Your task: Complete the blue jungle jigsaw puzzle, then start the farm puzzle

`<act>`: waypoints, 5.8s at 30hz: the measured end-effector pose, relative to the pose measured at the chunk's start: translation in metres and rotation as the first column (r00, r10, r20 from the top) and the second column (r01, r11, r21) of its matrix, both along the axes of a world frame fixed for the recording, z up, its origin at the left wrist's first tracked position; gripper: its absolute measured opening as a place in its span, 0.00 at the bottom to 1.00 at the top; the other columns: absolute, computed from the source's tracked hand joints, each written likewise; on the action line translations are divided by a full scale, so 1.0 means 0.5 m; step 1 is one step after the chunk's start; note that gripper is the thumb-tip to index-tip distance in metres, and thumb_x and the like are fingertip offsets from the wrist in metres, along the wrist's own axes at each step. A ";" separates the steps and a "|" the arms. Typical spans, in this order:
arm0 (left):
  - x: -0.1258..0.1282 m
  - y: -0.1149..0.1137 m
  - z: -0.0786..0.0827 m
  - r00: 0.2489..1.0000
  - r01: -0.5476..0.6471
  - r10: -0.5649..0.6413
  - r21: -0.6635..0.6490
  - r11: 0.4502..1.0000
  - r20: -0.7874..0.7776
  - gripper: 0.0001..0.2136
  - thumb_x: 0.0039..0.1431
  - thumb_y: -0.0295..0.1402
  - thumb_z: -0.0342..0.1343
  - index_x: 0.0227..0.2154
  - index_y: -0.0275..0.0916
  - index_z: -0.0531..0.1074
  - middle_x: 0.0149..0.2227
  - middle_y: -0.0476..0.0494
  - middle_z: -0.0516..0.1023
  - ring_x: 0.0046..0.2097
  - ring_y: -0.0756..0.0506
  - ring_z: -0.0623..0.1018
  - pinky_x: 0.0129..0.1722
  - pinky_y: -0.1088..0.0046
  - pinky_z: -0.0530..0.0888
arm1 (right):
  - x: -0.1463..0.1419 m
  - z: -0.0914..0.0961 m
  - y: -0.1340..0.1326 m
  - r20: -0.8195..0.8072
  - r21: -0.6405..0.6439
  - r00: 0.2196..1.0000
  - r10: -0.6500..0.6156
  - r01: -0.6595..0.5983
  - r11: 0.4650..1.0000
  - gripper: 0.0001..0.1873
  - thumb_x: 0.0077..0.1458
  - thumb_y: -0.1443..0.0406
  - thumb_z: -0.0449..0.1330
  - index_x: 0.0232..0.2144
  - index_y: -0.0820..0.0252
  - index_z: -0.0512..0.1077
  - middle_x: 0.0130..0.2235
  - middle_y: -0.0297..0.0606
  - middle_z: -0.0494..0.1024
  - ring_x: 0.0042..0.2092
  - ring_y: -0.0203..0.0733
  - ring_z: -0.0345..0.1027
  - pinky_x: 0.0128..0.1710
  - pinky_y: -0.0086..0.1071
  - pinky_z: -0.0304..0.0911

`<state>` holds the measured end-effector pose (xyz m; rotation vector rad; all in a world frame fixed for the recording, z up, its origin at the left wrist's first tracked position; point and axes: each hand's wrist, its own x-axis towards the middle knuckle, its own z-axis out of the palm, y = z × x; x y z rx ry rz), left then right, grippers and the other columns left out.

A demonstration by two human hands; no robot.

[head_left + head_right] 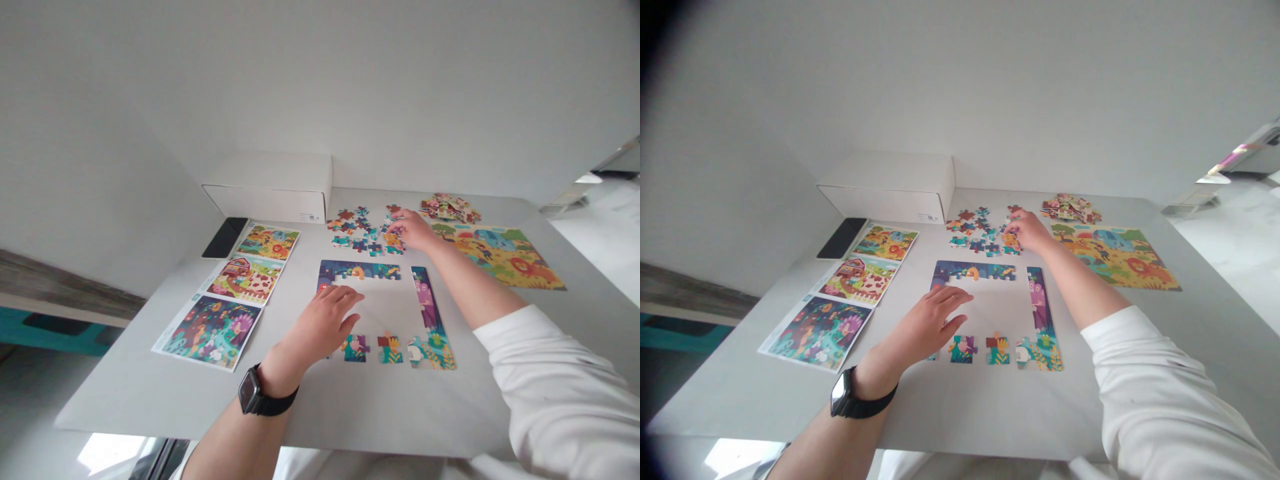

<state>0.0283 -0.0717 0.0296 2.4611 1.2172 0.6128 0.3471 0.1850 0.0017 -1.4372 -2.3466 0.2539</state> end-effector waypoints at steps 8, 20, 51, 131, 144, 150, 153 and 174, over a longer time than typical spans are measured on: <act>0.000 0.000 -0.001 1.000 0.005 -0.005 0.003 1.000 0.001 0.17 0.72 0.30 0.59 0.61 0.44 0.75 0.59 0.38 0.81 0.59 0.38 0.80 0.63 0.52 0.77 | 0.049 0.006 -0.028 0.035 0.015 0.992 0.122 -0.123 0.992 0.20 0.59 0.69 0.65 0.51 0.50 0.87 0.58 0.45 0.82 0.60 0.54 0.75 0.67 0.52 0.67; 0.001 0.000 0.003 1.000 0.003 -0.003 -0.008 1.000 -0.009 0.17 0.72 0.30 0.59 0.61 0.43 0.75 0.59 0.39 0.81 0.60 0.38 0.80 0.63 0.53 0.77 | 0.042 0.011 -0.050 0.054 0.063 0.989 0.140 -0.144 0.988 0.06 0.60 0.63 0.69 0.38 0.51 0.88 0.55 0.43 0.85 0.59 0.54 0.76 0.65 0.51 0.66; 0.000 0.003 -0.009 1.000 0.009 -0.009 -0.002 1.000 -0.025 0.17 0.71 0.30 0.61 0.61 0.43 0.75 0.59 0.39 0.82 0.59 0.37 0.81 0.63 0.53 0.78 | 0.027 0.002 -0.011 0.111 0.061 0.986 -0.126 0.119 0.991 0.14 0.63 0.58 0.69 0.49 0.53 0.86 0.55 0.48 0.83 0.59 0.57 0.75 0.64 0.48 0.68; 0.222 0.489 -0.015 0.770 -0.274 0.329 0.182 0.944 -0.547 0.25 0.75 0.48 0.50 0.63 0.36 0.74 0.63 0.25 0.74 0.63 0.27 0.75 0.60 0.49 0.73 | 0.096 -0.021 -0.115 0.149 0.052 0.986 -0.079 0.072 0.996 0.12 0.70 0.61 0.62 0.51 0.53 0.82 0.55 0.45 0.82 0.59 0.57 0.73 0.65 0.50 0.62; 0.204 0.515 -0.045 0.877 -0.143 0.160 0.073 0.987 -0.453 0.20 0.73 0.44 0.56 0.62 0.48 0.79 0.67 0.36 0.73 0.66 0.36 0.74 0.69 0.53 0.69 | 0.097 -0.019 -0.116 0.138 0.045 0.988 -0.072 0.067 0.997 0.12 0.70 0.61 0.63 0.51 0.54 0.82 0.56 0.46 0.82 0.58 0.58 0.74 0.65 0.50 0.61; 0.173 0.509 -0.046 0.920 -0.119 0.141 0.081 0.990 -0.365 0.24 0.70 0.29 0.52 0.68 0.41 0.72 0.68 0.35 0.75 0.69 0.37 0.73 0.72 0.55 0.68 | 0.098 -0.015 -0.115 0.129 0.056 0.991 -0.046 0.039 0.998 0.12 0.69 0.62 0.63 0.50 0.56 0.83 0.55 0.45 0.84 0.57 0.56 0.75 0.64 0.48 0.63; 0.153 0.497 -0.043 0.923 -0.146 0.171 0.096 0.985 -0.345 0.26 0.70 0.30 0.53 0.69 0.37 0.69 0.68 0.33 0.75 0.69 0.36 0.73 0.73 0.56 0.66 | 0.099 -0.015 -0.114 0.117 0.065 0.992 -0.040 0.033 0.997 0.13 0.69 0.63 0.63 0.52 0.57 0.83 0.55 0.46 0.85 0.57 0.56 0.76 0.64 0.48 0.63; -0.023 0.116 0.032 0.951 -0.268 0.271 -0.038 0.963 0.151 0.23 0.70 0.41 0.57 0.64 0.43 0.73 0.61 0.38 0.81 0.62 0.38 0.80 0.64 0.57 0.78 | 0.102 -0.021 -0.120 0.092 0.136 0.993 -0.075 0.062 0.989 0.17 0.72 0.66 0.56 0.52 0.56 0.85 0.54 0.47 0.87 0.55 0.54 0.78 0.62 0.47 0.64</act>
